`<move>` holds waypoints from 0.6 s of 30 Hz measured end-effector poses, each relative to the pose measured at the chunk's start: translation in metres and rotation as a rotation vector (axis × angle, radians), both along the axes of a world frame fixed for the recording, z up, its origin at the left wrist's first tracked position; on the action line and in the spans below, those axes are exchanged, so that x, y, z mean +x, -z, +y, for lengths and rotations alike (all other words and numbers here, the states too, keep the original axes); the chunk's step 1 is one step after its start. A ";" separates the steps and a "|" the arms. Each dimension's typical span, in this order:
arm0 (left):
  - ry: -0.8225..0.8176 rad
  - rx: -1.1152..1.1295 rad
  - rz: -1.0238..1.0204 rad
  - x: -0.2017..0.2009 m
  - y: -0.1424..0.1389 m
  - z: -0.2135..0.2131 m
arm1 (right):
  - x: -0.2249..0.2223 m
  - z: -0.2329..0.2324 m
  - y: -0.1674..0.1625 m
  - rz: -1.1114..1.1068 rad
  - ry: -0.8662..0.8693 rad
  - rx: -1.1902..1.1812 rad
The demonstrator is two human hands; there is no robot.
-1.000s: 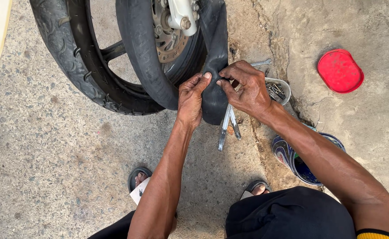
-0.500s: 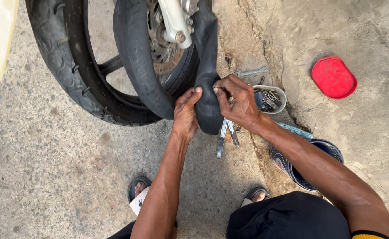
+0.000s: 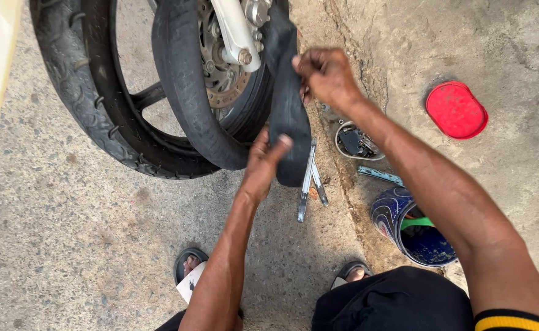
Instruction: The person kneels beside a motorcycle with its front wheel still mounted and pries the tire bead away from the rim by hand, working the tire edge loose around the wheel. They then pull the inner tube out from between the tire and rim and use pry bars to help work the tire off the rim.
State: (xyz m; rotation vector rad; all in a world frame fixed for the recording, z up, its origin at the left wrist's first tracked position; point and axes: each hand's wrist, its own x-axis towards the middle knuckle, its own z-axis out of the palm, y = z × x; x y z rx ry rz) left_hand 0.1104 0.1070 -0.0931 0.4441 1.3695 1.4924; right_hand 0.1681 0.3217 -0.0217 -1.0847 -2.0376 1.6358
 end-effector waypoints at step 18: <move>0.273 -0.216 1.431 0.060 0.033 -0.072 | 0.095 0.047 0.082 -0.771 -0.064 0.311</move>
